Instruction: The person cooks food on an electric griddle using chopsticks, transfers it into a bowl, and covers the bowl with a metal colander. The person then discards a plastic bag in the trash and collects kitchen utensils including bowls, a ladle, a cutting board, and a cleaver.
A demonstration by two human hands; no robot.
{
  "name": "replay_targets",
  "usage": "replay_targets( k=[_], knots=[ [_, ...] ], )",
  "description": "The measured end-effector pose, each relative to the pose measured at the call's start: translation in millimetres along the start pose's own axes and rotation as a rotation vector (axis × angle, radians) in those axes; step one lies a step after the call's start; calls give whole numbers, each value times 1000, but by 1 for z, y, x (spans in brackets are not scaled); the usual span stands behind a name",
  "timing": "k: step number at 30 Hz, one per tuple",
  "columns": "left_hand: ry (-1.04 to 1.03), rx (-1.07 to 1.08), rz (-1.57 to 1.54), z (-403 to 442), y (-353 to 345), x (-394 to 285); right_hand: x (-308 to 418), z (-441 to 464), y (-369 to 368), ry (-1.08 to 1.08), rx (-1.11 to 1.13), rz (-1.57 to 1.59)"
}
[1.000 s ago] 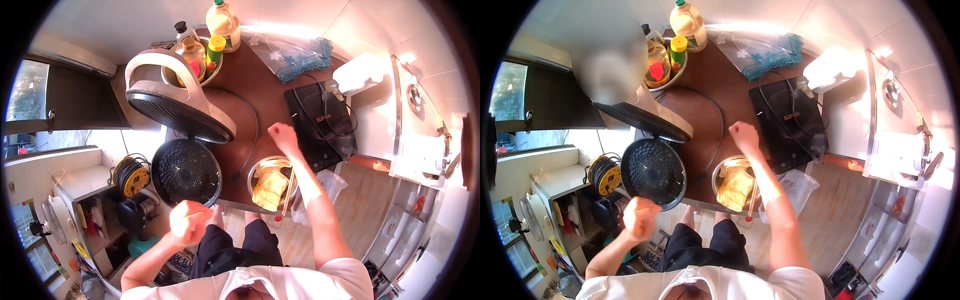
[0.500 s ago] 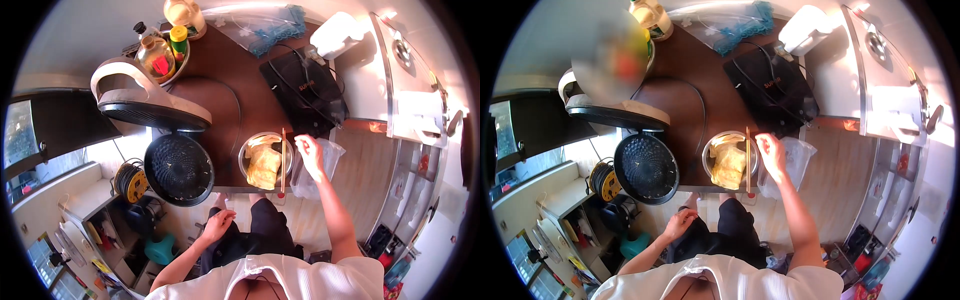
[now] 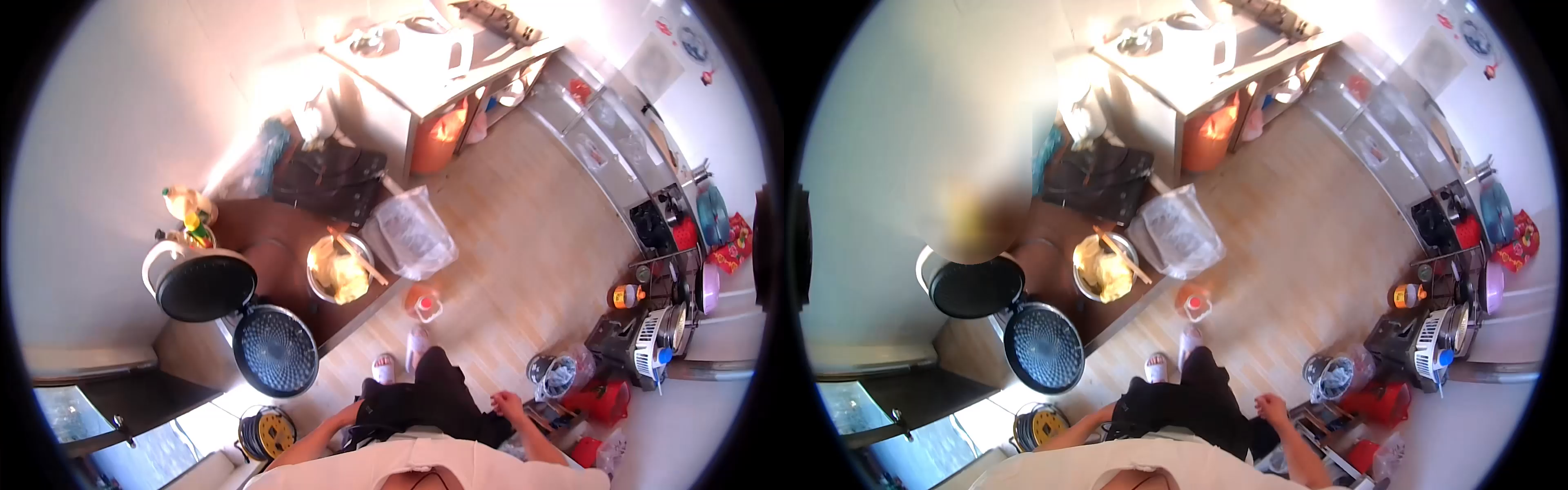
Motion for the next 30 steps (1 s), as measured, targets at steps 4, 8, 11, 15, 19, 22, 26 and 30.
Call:
replay_targets(
  k=[4, 8, 11, 15, 19, 22, 26, 30],
  knots=[
    [130, 140, 316, 51, 7, 40, -66, -31, 27, -9, -153, 220],
    [146, -22, 583, 76, -4, -88, -143, -25, 59, 100, -233, 350],
    [31, -128, 595, 133, -38, -137, -219, -19, 84, 132, -271, 481],
    [257, 43, 307, 218, -109, -179, -273, -53, 146, 27, -441, 545],
    [189, 58, 472, 304, -148, -201, -294, -53, 232, -55, -644, 600],
    [99, 146, 470, 353, -168, -234, -284, -9, 297, 118, -831, 264],
    [163, 299, 645, 418, -192, -298, -216, 33, 398, 68, -699, 395],
    [401, 431, 516, 533, -189, -366, -184, 65, 495, 179, -765, 419]
  ],
)
Point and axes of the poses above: each hand's wrist, its own z-axis towards the middle knuckle, its own y-axis out of the back of the hand, x = y × z, the point moved 3 cm from there along z, towards the middle knuckle, and after that the axes turned 12 degrees about -z, right-handed, at the moved point
